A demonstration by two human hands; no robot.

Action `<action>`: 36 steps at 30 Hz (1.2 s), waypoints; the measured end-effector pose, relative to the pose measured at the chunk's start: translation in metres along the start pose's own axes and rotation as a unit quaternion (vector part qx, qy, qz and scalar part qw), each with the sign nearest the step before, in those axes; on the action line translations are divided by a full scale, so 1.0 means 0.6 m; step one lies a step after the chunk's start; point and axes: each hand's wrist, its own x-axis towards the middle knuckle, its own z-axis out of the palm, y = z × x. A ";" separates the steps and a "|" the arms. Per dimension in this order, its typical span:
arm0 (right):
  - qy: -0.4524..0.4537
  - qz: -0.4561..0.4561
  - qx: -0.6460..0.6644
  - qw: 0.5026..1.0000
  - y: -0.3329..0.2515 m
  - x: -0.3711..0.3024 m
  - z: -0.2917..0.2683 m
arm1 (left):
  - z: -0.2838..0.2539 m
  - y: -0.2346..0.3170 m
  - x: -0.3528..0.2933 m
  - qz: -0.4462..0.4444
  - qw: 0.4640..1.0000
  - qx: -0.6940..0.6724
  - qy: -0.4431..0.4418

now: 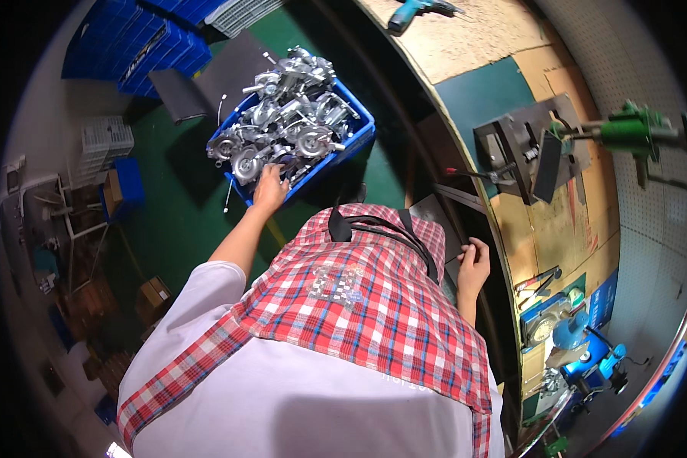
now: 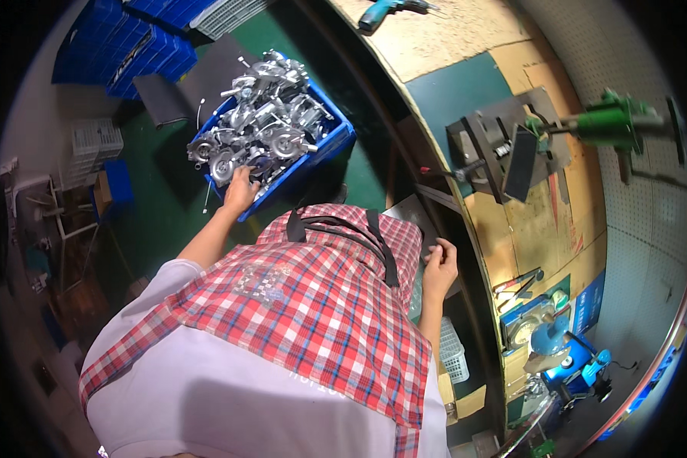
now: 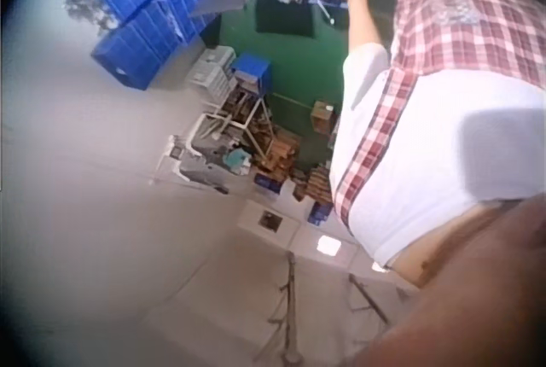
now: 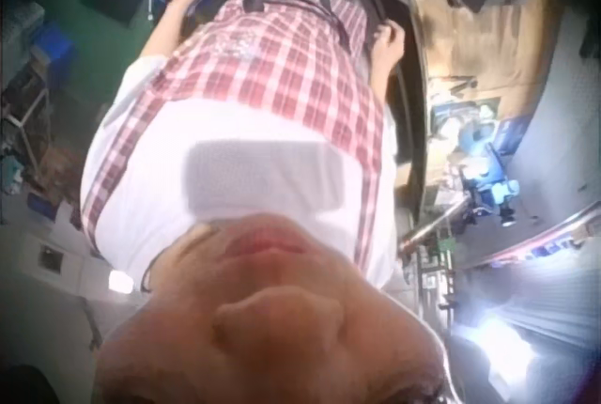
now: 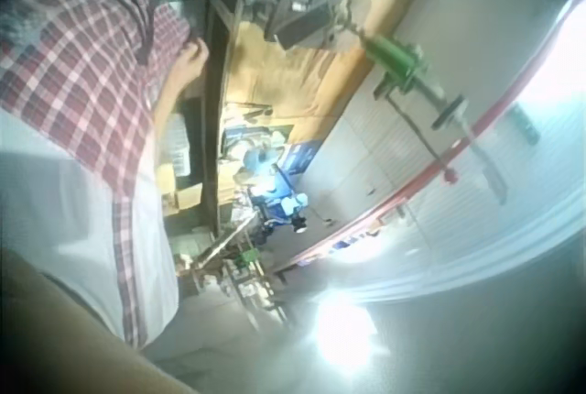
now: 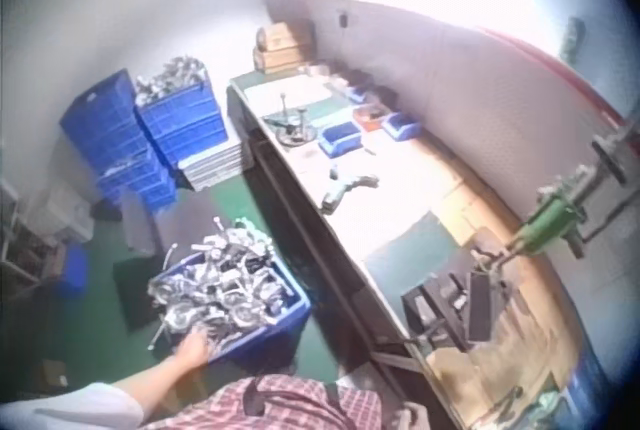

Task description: The person assembles metal components by attaching a circular fan-like part to a cylindrical housing. They use a hammer to tap the parts together, a screwdriver to tighten a screw, and a utility knife to trim excess material. The person handles multiple parts from a blue bin and places the assembled units on the workbench.

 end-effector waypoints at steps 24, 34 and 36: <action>-0.296 -0.300 -0.312 0.852 -0.274 0.406 0.663 | -0.083 -0.066 0.311 -0.161 0.923 -0.311 0.157; -0.345 -0.160 -0.425 0.822 -0.331 0.497 0.997 | -0.043 0.040 0.579 -0.255 0.918 -0.285 0.107; -0.376 -0.164 -0.409 0.815 -0.319 0.496 1.031 | -0.020 0.003 0.585 -0.272 0.884 -0.370 0.086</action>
